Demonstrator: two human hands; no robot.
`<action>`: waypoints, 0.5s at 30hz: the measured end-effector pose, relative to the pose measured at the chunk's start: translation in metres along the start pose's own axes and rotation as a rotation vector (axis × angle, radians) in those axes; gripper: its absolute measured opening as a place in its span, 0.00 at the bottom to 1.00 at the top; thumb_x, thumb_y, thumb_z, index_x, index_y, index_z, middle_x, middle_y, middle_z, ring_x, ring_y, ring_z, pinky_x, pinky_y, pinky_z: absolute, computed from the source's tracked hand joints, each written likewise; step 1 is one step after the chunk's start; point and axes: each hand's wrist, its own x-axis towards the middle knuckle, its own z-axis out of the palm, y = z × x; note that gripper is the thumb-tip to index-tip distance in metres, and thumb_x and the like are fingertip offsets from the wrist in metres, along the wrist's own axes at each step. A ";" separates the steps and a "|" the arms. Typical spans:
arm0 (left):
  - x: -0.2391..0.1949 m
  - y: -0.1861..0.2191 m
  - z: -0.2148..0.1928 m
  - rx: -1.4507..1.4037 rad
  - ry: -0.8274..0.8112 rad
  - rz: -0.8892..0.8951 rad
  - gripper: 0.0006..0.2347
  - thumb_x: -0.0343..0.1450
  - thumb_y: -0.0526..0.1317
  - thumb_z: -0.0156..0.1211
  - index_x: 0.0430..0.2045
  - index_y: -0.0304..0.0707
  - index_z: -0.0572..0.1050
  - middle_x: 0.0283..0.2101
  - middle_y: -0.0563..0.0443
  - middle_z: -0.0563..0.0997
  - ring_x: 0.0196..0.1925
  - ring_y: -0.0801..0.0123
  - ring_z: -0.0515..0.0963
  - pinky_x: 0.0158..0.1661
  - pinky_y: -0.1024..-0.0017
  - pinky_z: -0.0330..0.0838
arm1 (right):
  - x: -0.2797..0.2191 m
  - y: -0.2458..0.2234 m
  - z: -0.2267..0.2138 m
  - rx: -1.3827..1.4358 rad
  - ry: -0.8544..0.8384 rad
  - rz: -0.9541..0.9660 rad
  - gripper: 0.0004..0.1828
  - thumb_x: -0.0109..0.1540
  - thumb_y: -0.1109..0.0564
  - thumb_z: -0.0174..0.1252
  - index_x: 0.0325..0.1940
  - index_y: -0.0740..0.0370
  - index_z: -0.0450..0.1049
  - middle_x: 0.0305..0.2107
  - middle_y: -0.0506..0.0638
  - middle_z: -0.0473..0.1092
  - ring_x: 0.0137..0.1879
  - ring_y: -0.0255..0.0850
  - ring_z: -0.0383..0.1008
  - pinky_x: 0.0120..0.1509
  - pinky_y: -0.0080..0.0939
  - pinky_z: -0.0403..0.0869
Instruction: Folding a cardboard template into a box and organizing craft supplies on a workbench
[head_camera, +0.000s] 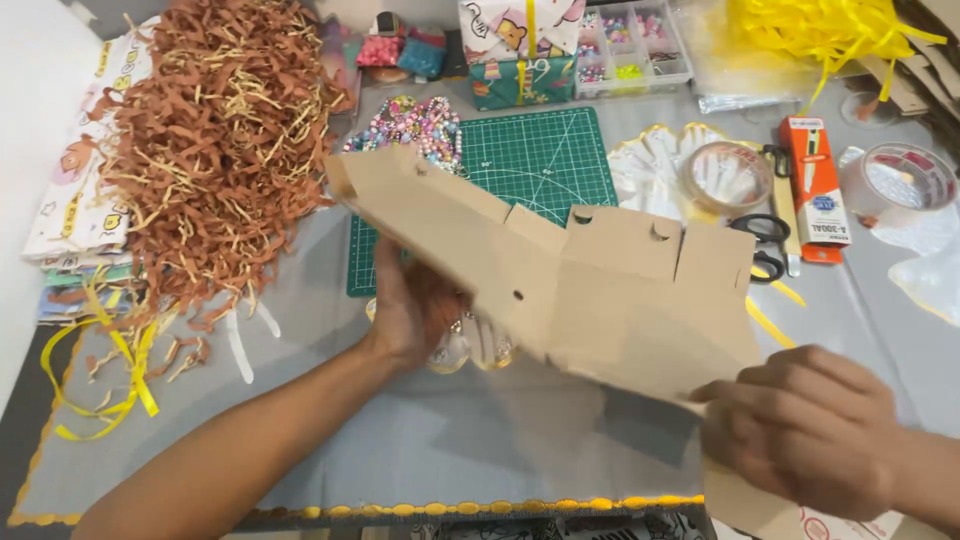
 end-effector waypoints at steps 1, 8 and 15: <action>-0.008 0.003 0.001 -0.123 0.141 0.086 0.44 0.70 0.76 0.49 0.69 0.38 0.76 0.60 0.41 0.87 0.62 0.52 0.87 0.60 0.51 0.84 | 0.013 -0.007 0.009 0.045 0.068 -0.209 0.06 0.71 0.52 0.56 0.44 0.49 0.78 0.44 0.39 0.84 0.41 0.39 0.81 0.49 0.41 0.76; -0.044 0.046 0.010 -0.355 0.089 0.446 0.41 0.74 0.67 0.65 0.78 0.36 0.70 0.72 0.38 0.82 0.75 0.47 0.81 0.75 0.44 0.78 | 0.039 -0.047 0.067 0.355 0.115 -0.472 0.11 0.71 0.59 0.66 0.51 0.62 0.69 0.46 0.59 0.83 0.38 0.49 0.80 0.43 0.47 0.80; -0.013 0.084 -0.013 0.228 0.233 0.288 0.26 0.65 0.29 0.74 0.61 0.34 0.77 0.55 0.40 0.89 0.55 0.53 0.90 0.51 0.53 0.88 | 0.077 -0.078 0.076 0.908 -0.220 0.212 0.13 0.73 0.57 0.63 0.56 0.59 0.67 0.30 0.45 0.77 0.29 0.34 0.75 0.18 0.34 0.69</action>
